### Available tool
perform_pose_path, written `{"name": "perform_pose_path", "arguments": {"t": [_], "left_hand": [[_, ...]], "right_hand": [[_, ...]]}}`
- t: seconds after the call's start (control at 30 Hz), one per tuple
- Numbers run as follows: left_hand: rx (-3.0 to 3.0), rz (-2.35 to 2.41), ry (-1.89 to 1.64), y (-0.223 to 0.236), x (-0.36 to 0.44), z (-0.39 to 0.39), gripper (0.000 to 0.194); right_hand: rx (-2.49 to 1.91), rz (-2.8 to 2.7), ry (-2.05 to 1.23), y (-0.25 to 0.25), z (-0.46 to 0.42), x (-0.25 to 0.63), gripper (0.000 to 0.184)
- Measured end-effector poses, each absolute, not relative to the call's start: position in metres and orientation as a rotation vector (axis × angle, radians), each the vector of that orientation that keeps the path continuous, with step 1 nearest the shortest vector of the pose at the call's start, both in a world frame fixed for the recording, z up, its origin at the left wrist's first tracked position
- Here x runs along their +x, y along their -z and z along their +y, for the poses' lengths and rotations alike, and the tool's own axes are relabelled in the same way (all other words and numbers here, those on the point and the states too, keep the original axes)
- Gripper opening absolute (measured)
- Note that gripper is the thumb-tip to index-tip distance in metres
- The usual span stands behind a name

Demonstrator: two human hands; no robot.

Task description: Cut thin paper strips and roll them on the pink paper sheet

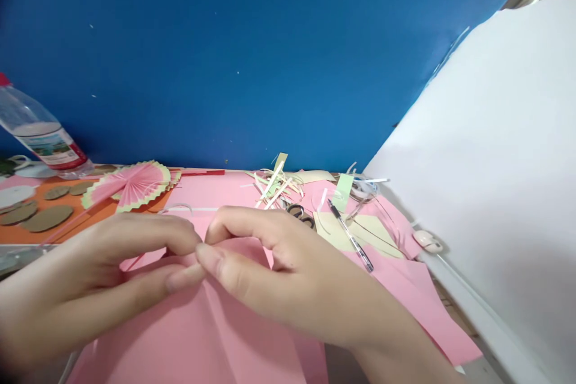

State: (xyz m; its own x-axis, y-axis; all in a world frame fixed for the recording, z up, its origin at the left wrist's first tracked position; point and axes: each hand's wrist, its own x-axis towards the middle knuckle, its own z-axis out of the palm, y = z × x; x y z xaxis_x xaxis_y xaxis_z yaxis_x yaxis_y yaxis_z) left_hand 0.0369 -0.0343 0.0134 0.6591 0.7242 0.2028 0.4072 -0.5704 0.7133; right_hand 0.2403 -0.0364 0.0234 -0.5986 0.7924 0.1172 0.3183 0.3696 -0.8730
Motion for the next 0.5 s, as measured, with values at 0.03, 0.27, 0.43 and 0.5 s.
{"name": "perform_pose_path", "arguments": {"t": [0.03, 0.27, 0.43, 0.5], "left_hand": [[2.205, 0.845, -0.652, -0.015, 0.038, -0.034, 0.013], [2.093, 0.779, -0.622, -0.026, 0.037, -0.037, 0.015], [2.068, 0.766, -0.624, -0.025, 0.037, -0.039, 0.015], [2.047, 0.738, -0.667, -0.024, 0.038, -0.039, 0.014]], "right_hand": [[-0.939, -2.088, -1.189, -0.023, -0.036, 0.24, 0.022], [-0.849, -2.095, -1.178, -0.024, -0.037, 0.237, 0.022], [-0.811, -2.112, -1.11, -0.022, -0.039, 0.237, 0.022], [-0.8, -2.109, -1.073, -0.023, -0.039, 0.237, 0.021]]}}
